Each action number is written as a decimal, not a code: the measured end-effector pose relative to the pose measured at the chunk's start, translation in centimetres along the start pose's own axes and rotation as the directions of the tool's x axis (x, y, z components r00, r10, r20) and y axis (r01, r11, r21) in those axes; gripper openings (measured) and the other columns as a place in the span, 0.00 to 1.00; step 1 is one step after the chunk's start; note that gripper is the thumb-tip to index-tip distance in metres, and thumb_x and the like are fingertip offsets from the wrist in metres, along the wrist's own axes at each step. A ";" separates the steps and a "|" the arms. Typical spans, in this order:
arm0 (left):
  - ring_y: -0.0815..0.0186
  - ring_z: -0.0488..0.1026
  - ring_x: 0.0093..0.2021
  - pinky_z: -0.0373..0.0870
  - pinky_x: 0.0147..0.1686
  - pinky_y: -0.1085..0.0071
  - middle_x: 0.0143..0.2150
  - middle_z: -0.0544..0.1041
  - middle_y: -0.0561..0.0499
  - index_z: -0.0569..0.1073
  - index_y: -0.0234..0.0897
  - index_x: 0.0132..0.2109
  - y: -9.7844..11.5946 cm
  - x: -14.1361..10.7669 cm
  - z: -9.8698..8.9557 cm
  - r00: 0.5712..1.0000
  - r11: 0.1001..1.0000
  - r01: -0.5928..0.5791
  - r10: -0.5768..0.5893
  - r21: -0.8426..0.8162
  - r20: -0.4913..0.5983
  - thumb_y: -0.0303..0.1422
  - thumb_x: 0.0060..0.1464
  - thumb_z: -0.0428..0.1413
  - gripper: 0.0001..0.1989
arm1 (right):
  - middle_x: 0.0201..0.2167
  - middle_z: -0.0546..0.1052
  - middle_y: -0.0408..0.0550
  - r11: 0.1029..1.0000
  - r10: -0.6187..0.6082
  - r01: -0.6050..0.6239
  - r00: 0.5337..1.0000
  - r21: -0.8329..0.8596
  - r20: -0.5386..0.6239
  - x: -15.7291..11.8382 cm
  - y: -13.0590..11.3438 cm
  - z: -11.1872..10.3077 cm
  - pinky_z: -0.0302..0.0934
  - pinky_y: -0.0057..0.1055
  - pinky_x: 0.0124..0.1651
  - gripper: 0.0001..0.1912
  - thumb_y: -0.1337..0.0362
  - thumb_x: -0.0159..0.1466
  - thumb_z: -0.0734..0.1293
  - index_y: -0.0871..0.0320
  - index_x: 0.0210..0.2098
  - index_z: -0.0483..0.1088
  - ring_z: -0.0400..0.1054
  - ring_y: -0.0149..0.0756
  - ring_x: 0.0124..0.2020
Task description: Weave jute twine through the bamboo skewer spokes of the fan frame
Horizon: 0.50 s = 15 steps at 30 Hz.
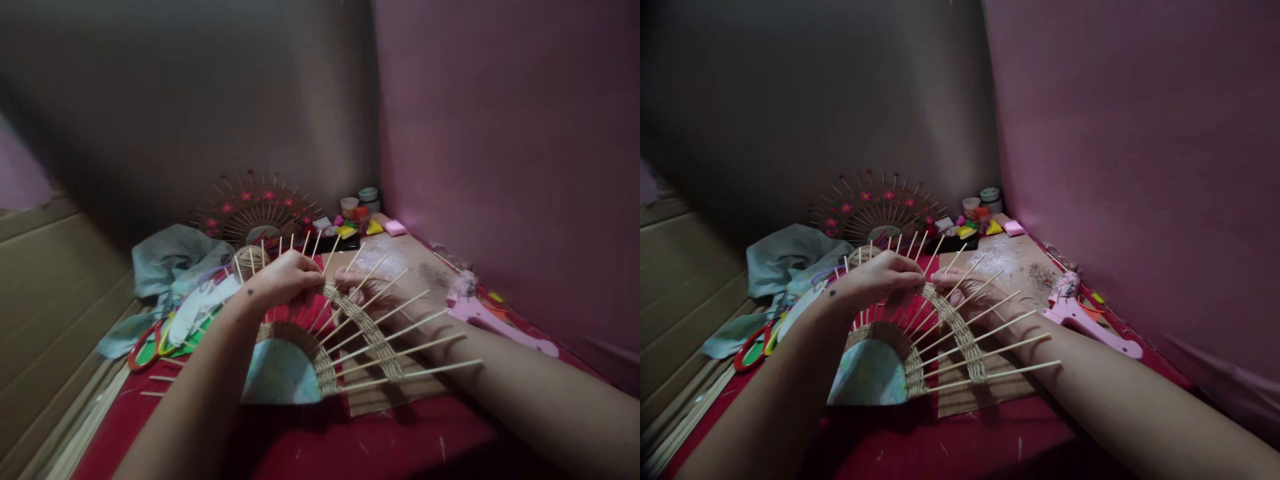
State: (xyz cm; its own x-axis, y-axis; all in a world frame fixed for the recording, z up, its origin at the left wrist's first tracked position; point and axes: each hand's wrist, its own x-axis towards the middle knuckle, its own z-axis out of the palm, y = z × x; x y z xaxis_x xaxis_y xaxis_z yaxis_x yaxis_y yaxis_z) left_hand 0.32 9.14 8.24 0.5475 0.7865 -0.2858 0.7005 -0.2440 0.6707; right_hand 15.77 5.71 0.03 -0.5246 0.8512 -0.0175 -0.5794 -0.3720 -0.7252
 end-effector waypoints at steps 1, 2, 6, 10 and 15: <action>0.76 0.57 0.10 0.53 0.13 0.76 0.14 0.67 0.54 0.67 0.33 0.22 0.0 0.0 0.0 1.000 1.000 -0.001 0.001 -0.001 0.001 0.32 0.50 0.51 0.11 | 0.16 0.68 0.38 1.000 0.001 -0.001 1.000 0.007 -0.004 -0.1 -0.1 0.1 0.55 0.21 0.17 0.06 0.69 0.52 0.68 0.61 0.24 0.65 0.59 0.23 0.15; 0.76 0.58 0.10 0.53 0.13 0.76 0.14 0.67 0.54 0.67 0.33 0.22 0.0 0.0 0.0 1.000 1.000 -0.001 0.001 -0.004 0.003 0.32 0.50 0.51 0.11 | 0.16 0.68 0.38 1.000 -0.010 0.010 1.000 0.012 -0.012 -0.1 -0.2 0.2 0.53 0.20 0.16 0.05 0.71 0.52 0.67 0.61 0.25 0.65 0.58 0.23 0.14; 0.74 0.60 0.11 0.54 0.13 0.75 0.14 0.67 0.53 0.67 0.34 0.22 0.1 -0.2 -0.1 1.000 1.000 0.004 -0.004 -0.024 -0.001 0.32 0.50 0.50 0.11 | 0.15 0.66 0.35 0.999 -0.034 0.035 0.999 0.041 -0.027 0.3 -0.1 -0.1 0.46 0.15 0.14 0.07 0.76 0.51 0.67 0.62 0.28 0.66 0.53 0.18 0.12; 0.72 0.63 0.12 0.55 0.13 0.75 0.15 0.68 0.53 0.67 0.34 0.22 0.0 -0.4 -0.5 1.000 0.999 -0.011 0.011 -0.047 -0.001 0.33 0.50 0.50 0.11 | 0.18 0.69 0.37 0.997 -0.056 0.059 0.997 0.049 -0.051 0.5 0.1 -0.7 0.48 0.14 0.16 0.06 0.76 0.55 0.64 0.63 0.33 0.67 0.55 0.17 0.13; 0.73 0.63 0.12 0.57 0.13 0.75 0.15 0.68 0.53 0.67 0.35 0.22 -0.1 -0.5 -0.6 0.999 0.998 -0.030 0.030 -0.054 -0.015 0.33 0.50 0.51 0.11 | 0.22 0.73 0.42 0.999 -0.030 0.031 0.998 0.023 -0.061 0.2 0.2 -0.9 0.57 0.20 0.21 0.13 0.77 0.53 0.63 0.64 0.39 0.68 0.63 0.23 0.18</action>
State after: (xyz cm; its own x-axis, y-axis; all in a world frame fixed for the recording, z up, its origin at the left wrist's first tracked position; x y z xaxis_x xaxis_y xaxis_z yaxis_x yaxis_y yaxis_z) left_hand -0.27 9.15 8.72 0.5611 0.7873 -0.2555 0.6579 -0.2368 0.7149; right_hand 16.10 6.15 -0.68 -0.4680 0.8829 -0.0377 -0.6099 -0.3537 -0.7092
